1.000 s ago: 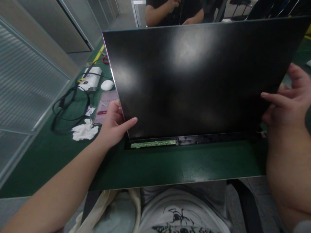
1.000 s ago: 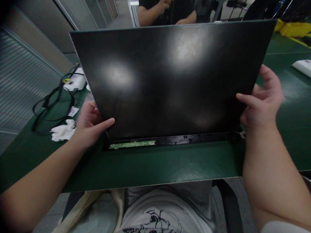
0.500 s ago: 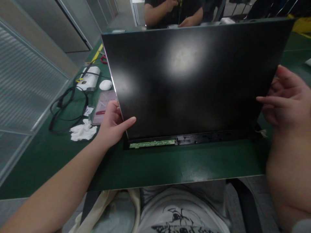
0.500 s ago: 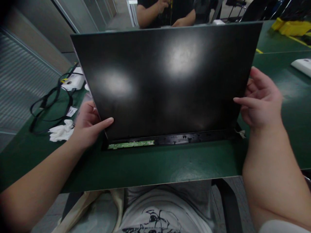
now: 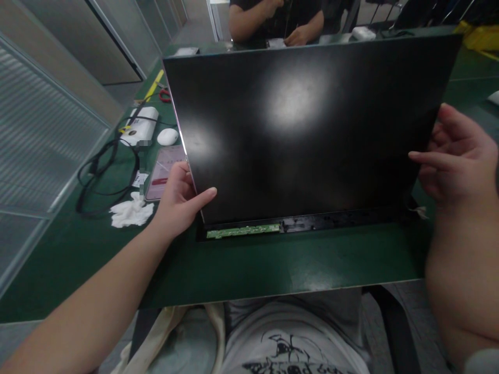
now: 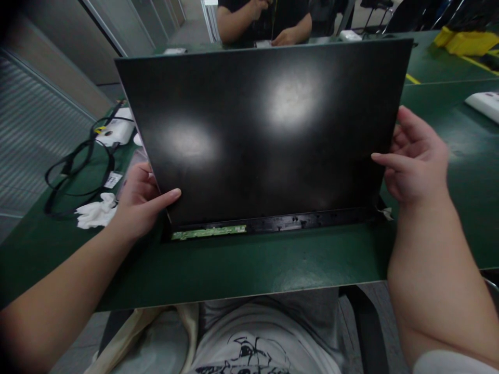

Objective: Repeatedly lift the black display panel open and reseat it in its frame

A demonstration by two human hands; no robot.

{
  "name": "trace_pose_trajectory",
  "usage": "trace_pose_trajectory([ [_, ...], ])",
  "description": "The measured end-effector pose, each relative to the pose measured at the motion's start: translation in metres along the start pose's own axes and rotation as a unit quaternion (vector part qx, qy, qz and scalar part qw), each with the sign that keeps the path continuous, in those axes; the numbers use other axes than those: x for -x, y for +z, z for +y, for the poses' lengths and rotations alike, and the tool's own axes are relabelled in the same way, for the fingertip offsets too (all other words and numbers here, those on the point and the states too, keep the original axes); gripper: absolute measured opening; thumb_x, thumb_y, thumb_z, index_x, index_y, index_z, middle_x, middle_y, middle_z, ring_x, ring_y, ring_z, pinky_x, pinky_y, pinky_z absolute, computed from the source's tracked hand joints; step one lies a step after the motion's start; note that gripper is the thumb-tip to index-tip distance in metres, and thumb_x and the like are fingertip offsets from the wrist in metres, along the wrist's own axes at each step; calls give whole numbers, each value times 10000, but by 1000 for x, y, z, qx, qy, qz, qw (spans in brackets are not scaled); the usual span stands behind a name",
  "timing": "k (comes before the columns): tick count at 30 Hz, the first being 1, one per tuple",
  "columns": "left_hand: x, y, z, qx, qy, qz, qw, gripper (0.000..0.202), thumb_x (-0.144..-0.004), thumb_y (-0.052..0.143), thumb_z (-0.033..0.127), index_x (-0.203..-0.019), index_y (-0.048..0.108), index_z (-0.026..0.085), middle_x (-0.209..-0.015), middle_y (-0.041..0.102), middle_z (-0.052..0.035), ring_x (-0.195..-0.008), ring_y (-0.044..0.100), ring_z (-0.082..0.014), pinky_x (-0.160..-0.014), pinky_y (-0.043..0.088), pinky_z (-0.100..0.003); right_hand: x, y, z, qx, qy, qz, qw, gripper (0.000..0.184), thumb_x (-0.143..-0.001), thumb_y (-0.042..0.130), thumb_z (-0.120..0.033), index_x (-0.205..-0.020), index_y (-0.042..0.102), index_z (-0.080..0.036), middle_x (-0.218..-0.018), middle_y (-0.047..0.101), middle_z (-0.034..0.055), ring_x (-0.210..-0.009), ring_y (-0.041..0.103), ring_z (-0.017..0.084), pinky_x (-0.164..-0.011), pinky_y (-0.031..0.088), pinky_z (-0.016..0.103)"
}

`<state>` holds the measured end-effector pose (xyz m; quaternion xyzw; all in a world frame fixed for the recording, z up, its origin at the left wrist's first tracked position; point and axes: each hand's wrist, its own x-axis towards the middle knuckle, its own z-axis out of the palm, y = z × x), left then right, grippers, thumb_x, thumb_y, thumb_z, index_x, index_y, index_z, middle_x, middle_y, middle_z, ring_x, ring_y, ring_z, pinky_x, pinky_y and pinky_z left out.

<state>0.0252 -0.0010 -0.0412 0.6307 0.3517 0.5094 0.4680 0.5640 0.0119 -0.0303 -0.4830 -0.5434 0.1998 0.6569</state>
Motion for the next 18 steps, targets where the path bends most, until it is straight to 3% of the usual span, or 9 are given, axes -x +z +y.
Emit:
trace_pose_trajectory([
  [7,0,2,1,9,-6,3,1000,464,-857,945,226,-1136,576,267,-1094,786,21,-999,740,-189,-863,634,-348,0,-4,-2,-1,29,3,1000,951,-323,1030,-162,-1229,781,-314,-1397,743,79,-1446,591,452,-1202,429,782],
  [12,0,2,0,-4,1,4,1000,478,-845,958,254,-1136,579,268,-1087,782,10,-990,747,-203,-843,639,-358,-1,-6,-3,5,34,-8,999,878,-396,993,-114,-1221,797,-340,-1429,736,40,-1452,596,418,-1234,407,760],
  [18,0,1,0,-8,-9,3,1000,482,-852,952,266,-1152,576,280,-1105,777,13,-1000,745,-209,-853,637,-366,0,-5,1,-1,30,-1,1000,923,-369,972,-51,-1227,785,-334,-1396,747,55,-1426,614,429,-1218,417,776],
])
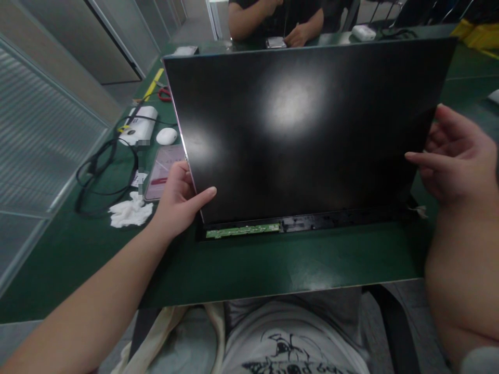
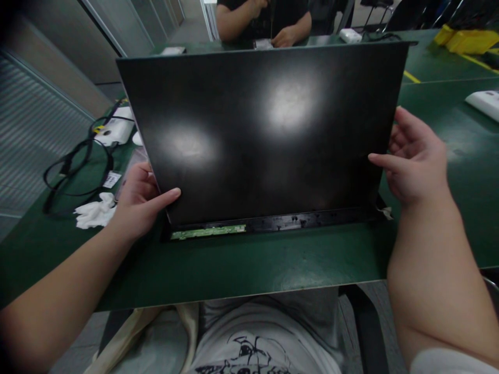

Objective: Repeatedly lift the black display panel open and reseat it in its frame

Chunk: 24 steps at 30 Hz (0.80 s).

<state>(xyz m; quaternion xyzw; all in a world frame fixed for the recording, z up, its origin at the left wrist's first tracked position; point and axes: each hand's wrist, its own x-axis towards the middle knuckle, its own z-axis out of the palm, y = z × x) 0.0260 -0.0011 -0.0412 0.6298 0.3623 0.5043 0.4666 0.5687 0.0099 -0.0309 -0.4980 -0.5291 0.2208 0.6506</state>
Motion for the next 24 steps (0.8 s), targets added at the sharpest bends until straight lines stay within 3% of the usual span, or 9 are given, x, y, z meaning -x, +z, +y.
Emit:
trace_pose_trajectory([
  [7,0,-2,0,-14,-5,-8,1000,497,-851,954,289,-1164,568,277,-1107,771,-18,-1006,756,-254,-864,642,-430,0,1,2,17,2,4,1000,909,-363,1024,-128,-1214,779,-335,-1404,744,32,-1396,641,392,-1214,450,744],
  [15,0,-2,-1,0,-19,-4,1000,489,-858,944,248,-1167,566,282,-1102,779,-4,-989,755,-226,-851,642,-387,1,3,-2,-14,-15,-23,1000,1119,-172,1037,-144,-1249,797,-326,-1388,753,48,-1408,620,425,-1248,408,746],
  [20,-1,-3,-1,-1,-19,-19,1000,464,-869,932,266,-1158,569,293,-1097,772,1,-978,753,-231,-840,642,-384,-1,3,0,1,6,-2,1000,984,-315,1019,-86,-1237,778,-328,-1401,736,48,-1429,611,406,-1242,408,743],
  [24,-1,-2,0,-1,-21,-17,1000,473,-869,928,259,-1176,569,283,-1114,781,-5,-993,753,-224,-853,644,-369,0,4,-1,3,12,-13,1000,1029,-286,1011,-67,-1252,763,-322,-1406,732,62,-1420,617,422,-1260,380,756],
])
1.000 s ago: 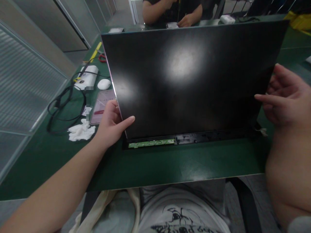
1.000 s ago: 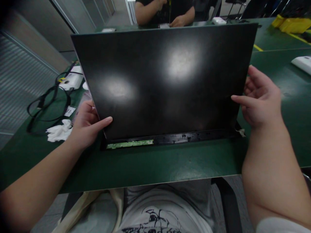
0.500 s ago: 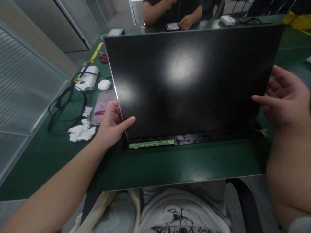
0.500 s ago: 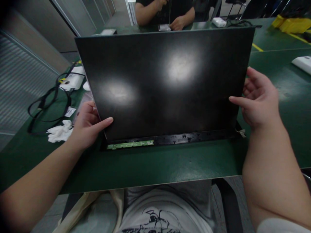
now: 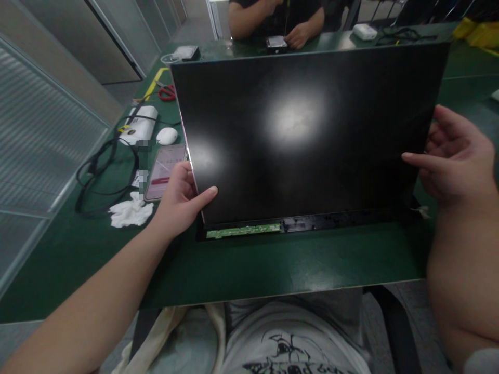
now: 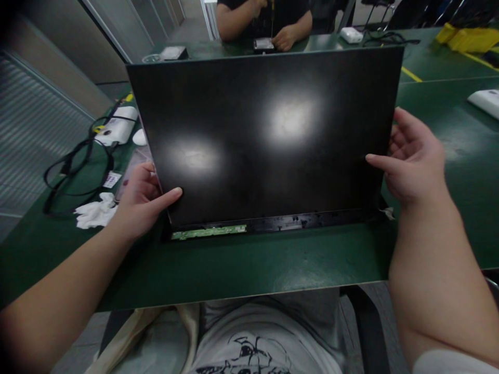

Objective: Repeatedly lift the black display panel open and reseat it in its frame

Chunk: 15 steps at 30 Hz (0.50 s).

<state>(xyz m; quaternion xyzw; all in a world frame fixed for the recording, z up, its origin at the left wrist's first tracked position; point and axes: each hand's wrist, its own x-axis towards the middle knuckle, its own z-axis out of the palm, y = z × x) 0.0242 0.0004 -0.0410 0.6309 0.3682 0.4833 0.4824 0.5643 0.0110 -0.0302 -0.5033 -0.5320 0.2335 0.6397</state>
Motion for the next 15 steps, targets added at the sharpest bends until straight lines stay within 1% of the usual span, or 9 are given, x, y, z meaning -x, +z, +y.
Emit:
trace_pose_trajectory([
  [1,0,0,0,0,-2,0,1000,468,-872,923,257,-1176,568,281,-1114,783,-6,-998,754,-223,-857,646,-367,0,1,-1,3,-1,-1,1000,1026,-289,1011,-72,-1252,762,-320,-1412,731,67,-1420,618,422,-1261,388,745],
  [3,0,1,1,-6,-3,-1,1000,468,-872,916,258,-1182,564,279,-1112,784,-10,-997,759,-223,-851,651,-367,1,3,-1,14,1,6,1000,969,-341,1012,-98,-1250,757,-314,-1419,731,71,-1419,622,411,-1247,425,722],
  [5,-1,1,0,-19,4,-1,1000,489,-857,918,264,-1192,562,278,-1107,780,-17,-988,767,-231,-835,656,-374,1,5,0,23,4,22,999,920,-383,1010,-116,-1244,748,-305,-1422,726,75,-1423,620,404,-1220,462,710],
  [6,-1,1,0,-27,8,0,1000,504,-844,922,268,-1198,562,278,-1105,776,-22,-986,770,-240,-828,659,-383,1,6,1,23,6,31,999,919,-380,1012,-117,-1240,744,-299,-1420,723,82,-1425,617,407,-1208,473,711],
  [9,-2,0,-2,-49,18,3,999,514,-826,916,277,-1205,569,281,-1102,765,-33,-989,777,-261,-823,663,-406,-1,4,6,16,12,43,999,958,-341,1021,-113,-1238,739,-292,-1403,723,103,-1418,616,426,-1190,472,734],
  [13,-2,0,-5,-55,18,3,998,506,-843,891,268,-1226,560,282,-1086,762,-35,-970,782,-261,-814,667,-396,-3,-3,13,5,4,16,1000,1047,-261,1029,-125,-1254,748,-302,-1385,738,94,-1385,640,433,-1206,439,756],
  [15,-2,0,-5,-54,18,4,998,522,-842,889,270,-1239,551,278,-1090,763,-41,-975,784,-265,-819,669,-398,-3,-5,15,-1,-7,8,1000,1084,-216,1029,-139,-1254,759,-298,-1385,742,95,-1379,642,445,-1202,442,762],
])
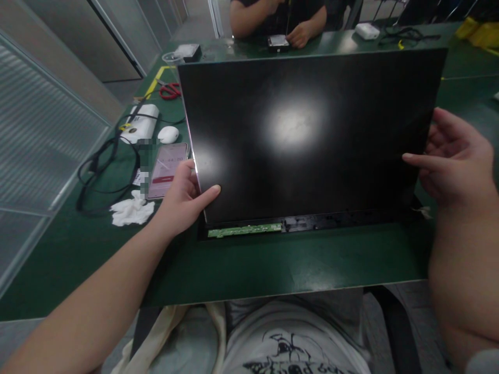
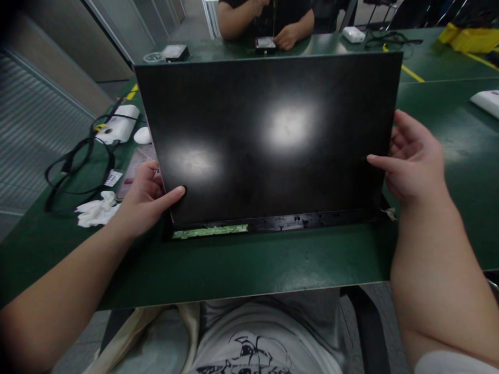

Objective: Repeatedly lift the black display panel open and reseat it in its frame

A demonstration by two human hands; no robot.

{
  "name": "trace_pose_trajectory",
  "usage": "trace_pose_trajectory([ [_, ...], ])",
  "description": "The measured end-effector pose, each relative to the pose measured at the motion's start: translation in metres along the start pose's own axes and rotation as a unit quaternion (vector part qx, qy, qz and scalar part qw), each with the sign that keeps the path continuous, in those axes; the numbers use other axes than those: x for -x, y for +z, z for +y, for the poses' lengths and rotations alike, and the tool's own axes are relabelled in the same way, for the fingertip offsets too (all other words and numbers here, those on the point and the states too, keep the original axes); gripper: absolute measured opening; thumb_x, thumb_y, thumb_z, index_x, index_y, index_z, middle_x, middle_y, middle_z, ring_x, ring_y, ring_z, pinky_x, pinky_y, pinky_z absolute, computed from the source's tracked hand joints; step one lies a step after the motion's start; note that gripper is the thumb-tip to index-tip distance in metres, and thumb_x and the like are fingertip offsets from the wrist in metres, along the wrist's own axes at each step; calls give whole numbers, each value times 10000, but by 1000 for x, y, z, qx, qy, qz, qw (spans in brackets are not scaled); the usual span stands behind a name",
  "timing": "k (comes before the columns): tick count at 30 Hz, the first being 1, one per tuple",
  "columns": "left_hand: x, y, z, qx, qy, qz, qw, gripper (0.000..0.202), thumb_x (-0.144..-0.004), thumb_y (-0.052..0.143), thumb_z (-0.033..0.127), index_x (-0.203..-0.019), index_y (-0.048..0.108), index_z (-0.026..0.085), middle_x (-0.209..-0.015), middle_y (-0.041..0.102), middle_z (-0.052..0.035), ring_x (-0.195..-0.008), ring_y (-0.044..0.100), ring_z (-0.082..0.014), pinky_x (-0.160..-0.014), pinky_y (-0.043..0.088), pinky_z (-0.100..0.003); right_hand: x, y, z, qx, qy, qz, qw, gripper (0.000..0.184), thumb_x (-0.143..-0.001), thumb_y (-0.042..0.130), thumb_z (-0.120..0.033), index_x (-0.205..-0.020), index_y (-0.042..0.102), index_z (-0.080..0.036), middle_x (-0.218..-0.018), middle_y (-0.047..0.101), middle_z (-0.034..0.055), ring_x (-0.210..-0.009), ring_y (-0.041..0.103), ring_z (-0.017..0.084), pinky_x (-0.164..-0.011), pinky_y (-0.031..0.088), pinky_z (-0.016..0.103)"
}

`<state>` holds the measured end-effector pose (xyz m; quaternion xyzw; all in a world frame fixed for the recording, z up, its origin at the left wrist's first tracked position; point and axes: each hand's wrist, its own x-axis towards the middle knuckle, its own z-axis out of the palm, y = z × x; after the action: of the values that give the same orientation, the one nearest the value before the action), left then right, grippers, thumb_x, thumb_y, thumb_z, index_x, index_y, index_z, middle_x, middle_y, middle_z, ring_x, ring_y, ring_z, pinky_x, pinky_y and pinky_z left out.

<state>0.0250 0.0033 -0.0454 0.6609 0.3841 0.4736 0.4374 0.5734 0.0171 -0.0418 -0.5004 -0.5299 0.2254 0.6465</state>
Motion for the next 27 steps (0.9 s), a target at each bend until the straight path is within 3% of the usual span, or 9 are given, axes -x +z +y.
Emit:
trace_pose_trajectory([
  [2,1,1,3,-7,-5,1,1000,544,-833,887,284,-1246,533,276,-1101,762,-46,-998,785,-277,-838,672,-419,1,-1,-1,4,-13,-8,1000,1089,-227,1034,-176,-1273,760,-302,-1404,737,99,-1385,639,449,-1194,452,760],
  [6,2,4,13,-40,-56,-9,998,529,-865,818,306,-1266,474,288,-1154,759,-53,-1083,780,-295,-933,665,-483,5,0,-6,66,-27,-41,997,1027,-407,1028,-266,-1386,723,-308,-1473,703,119,-1420,623,426,-1217,443,734],
  [10,3,6,19,-66,-75,-7,995,502,-865,776,344,-1250,458,296,-1152,762,-54,-1089,779,-301,-973,659,-509,8,1,-6,94,-40,-27,994,957,-500,995,-280,-1413,708,-295,-1473,709,124,-1388,651,418,-1178,481,738],
  [19,3,3,14,-115,-61,-10,991,545,-887,755,403,-1332,458,300,-1252,762,-91,-1167,770,-336,-948,670,-529,8,-1,-3,100,-50,-27,993,882,-566,966,-262,-1410,714,-294,-1480,705,123,-1439,609,427,-1159,497,737],
  [27,3,3,11,-69,-45,-21,996,489,-923,795,379,-1277,470,287,-1122,758,-44,-1031,774,-271,-905,664,-463,8,-3,-2,111,-46,-25,992,853,-616,931,-205,-1432,698,-291,-1500,688,136,-1453,593,440,-1149,501,755],
])
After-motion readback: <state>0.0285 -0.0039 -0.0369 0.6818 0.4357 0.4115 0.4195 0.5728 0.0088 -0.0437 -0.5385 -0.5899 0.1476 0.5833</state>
